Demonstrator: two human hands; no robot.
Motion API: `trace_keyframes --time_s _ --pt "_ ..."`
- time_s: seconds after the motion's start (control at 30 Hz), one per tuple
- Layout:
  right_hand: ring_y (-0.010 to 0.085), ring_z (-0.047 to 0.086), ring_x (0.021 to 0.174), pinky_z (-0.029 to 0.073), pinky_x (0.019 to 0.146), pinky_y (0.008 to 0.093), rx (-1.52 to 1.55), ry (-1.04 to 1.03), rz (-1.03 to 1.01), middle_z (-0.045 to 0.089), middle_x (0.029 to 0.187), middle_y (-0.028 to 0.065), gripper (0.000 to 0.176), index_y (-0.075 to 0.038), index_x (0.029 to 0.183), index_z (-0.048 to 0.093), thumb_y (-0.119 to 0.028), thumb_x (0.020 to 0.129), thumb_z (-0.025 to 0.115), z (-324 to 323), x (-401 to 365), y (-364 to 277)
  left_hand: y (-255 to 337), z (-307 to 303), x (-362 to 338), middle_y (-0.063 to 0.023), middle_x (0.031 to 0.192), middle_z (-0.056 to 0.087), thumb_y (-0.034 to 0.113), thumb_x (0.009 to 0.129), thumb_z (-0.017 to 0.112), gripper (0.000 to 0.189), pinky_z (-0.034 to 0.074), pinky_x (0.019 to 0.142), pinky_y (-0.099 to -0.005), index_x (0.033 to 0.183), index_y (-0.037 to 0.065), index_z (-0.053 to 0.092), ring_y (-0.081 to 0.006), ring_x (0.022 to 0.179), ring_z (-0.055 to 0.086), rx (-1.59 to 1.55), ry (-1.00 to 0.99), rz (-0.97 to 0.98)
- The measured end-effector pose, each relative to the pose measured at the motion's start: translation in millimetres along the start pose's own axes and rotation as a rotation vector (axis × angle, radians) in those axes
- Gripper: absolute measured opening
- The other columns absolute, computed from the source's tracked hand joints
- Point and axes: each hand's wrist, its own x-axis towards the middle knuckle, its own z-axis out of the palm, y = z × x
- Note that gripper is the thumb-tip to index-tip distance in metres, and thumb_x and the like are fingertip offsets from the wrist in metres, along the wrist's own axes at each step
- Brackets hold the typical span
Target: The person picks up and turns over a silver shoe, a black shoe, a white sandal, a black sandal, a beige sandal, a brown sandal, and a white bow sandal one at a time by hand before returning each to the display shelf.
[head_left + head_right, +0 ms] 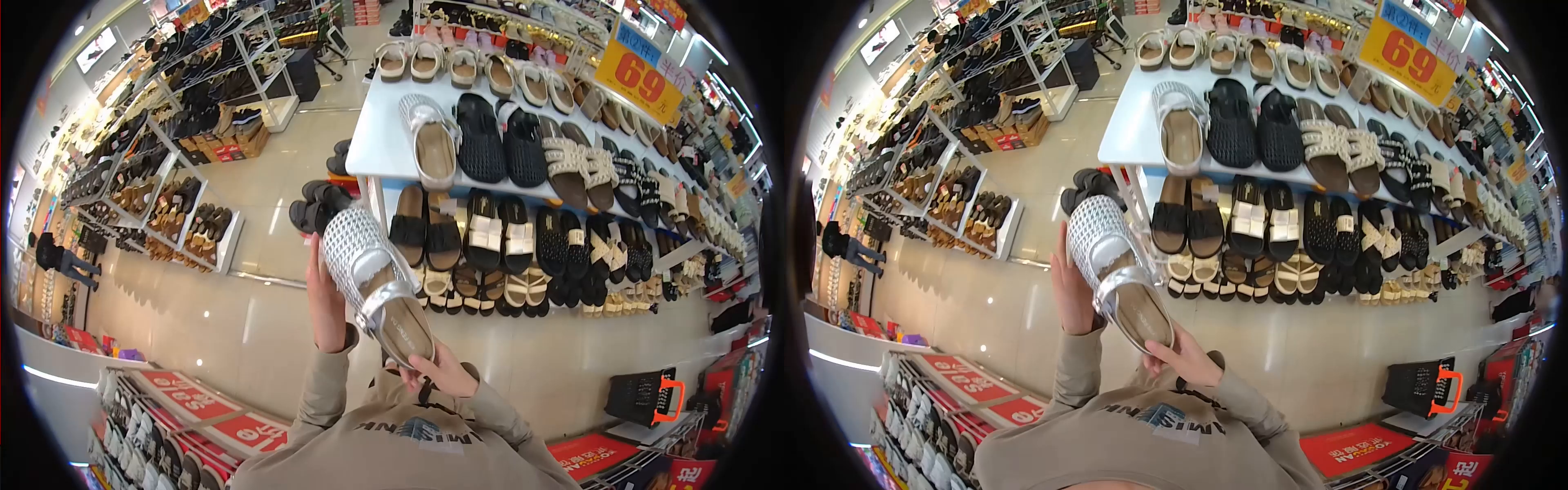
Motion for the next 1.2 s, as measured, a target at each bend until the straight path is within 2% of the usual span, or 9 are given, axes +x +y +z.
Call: trace_keyframes --time_s 0.13,0.23,0.3,0.4,0.57,0.67,0.73,1.0,1.2 --pt "0.0106 0.057 0.066 0.050 0.059 0.0257 -0.006 0.099 -0.138 0.059 0.082 0.0071 0.038 -0.002 0.128 0.039 -0.021 0.100 0.055 1.1 71.7 -43.2 7.2 -17.6 36.6 -0.0108 0.156 0.029 0.049 0.102 0.032 0.065 0.024 0.115 -0.0432 0.153 0.009 0.025 -0.0239 0.143 0.029 0.332 -0.145 0.090" --pt "0.0114 0.057 0.063 0.053 0.055 0.0276 -0.048 0.190 -0.178 0.058 0.081 0.0075 0.039 -0.002 0.129 0.038 -0.025 0.100 0.054 2.6 117.2 -92.1 15.8 -13.8 54.9 -0.0202 0.155 0.027 0.043 0.101 0.036 0.067 0.022 0.116 -0.0436 0.148 -0.004 0.028 -0.0320 0.143 0.028 0.502 -0.301 0.197" --pt "0.0144 0.058 0.061 0.053 0.056 0.0304 -0.049 0.291 -0.187 0.060 0.082 0.0096 0.032 -0.003 0.121 0.044 -0.029 0.102 0.050 1.8 141.3 -114.3 25.8 -13.8 80.0 -0.0222 0.155 0.026 0.032 0.097 0.048 0.065 0.022 0.116 -0.0445 0.147 -0.005 0.030 -0.0342 0.143 0.028 0.631 -0.435 0.252" --pt "0.0128 0.058 0.062 0.052 0.052 0.0285 -0.063 0.363 -0.209 0.060 0.091 0.0111 0.038 -0.003 0.129 0.041 -0.031 0.103 0.047 2.2 166.2 -123.6 22.6 -12.5 108.0 -0.0258 0.154 0.026 0.014 0.085 0.066 0.073 0.022 0.115 -0.0476 0.147 -0.003 0.031 -0.0400 0.144 0.025 0.799 -0.424 0.359" --pt "0.0137 0.058 0.061 0.053 0.053 0.0268 0.019 0.360 -0.216 0.061 0.101 0.0113 0.043 -0.003 0.136 0.034 -0.028 0.103 0.046 -2.0 180.6 -116.8 17.8 -16.3 153.3 -0.0278 0.153 0.026 0.024 0.080 0.076 0.085 0.023 0.115 -0.0517 0.147 -0.002 0.032 -0.0452 0.143 0.023 0.960 -0.583 0.375" --pt "0.0156 0.060 0.066 0.054 0.056 0.0278 0.060 0.390 -0.176 0.062 0.104 0.0125 0.039 -0.001 0.133 0.038 -0.029 0.106 0.038 -9.4 173.3 -107.0 9.8 -14.4 167.5 -0.0285 0.152 0.027 0.032 0.073 0.082 0.095 0.022 0.114 -0.0543 0.148 0.001 0.032 -0.0457 0.143 0.024 0.986 -0.619 0.402" --pt "0.0170 0.061 0.067 0.054 0.059 0.0287 -0.148 0.564 -0.281 0.063 0.099 0.0126 0.043 0.001 0.124 0.048 -0.035 0.107 0.031 -18.8 166.9 -92.4 10.5 -3.2 171.3 -0.0302 0.151 0.028 0.039 0.064 0.088 0.106 0.022 0.113 -0.0570 0.147 0.003 0.034 -0.0462 0.142 0.025 1.047 -0.611 0.482" --pt "0.0186 0.058 0.055 0.049 0.053 0.0294 -0.103 0.893 -0.448 0.058 0.067 0.0090 0.060 0.000 0.083 0.055 -0.045 0.106 0.023 -43.7 170.2 -104.6 8.9 8.0 186.6 -0.0341 0.149 0.028 0.033 0.057 0.091 0.108 0.027 0.111 -0.0584 0.146 0.004 0.036 -0.0459 0.140 0.030 1.054 -0.633 0.470" --pt "0.0150 0.059 0.055 0.048 0.052 0.0260 -0.062 0.787 -0.422 0.059 0.069 0.0076 0.054 0.000 0.086 0.056 -0.040 0.107 0.026 -48.9 183.3 -114.8 -0.5 16.8 214.7 -0.0327 0.148 0.031 0.030 0.061 0.088 0.101 0.039 0.106 -0.0448 0.145 0.003 0.039 -0.0445 0.135 0.039 0.983 -0.589 0.425"
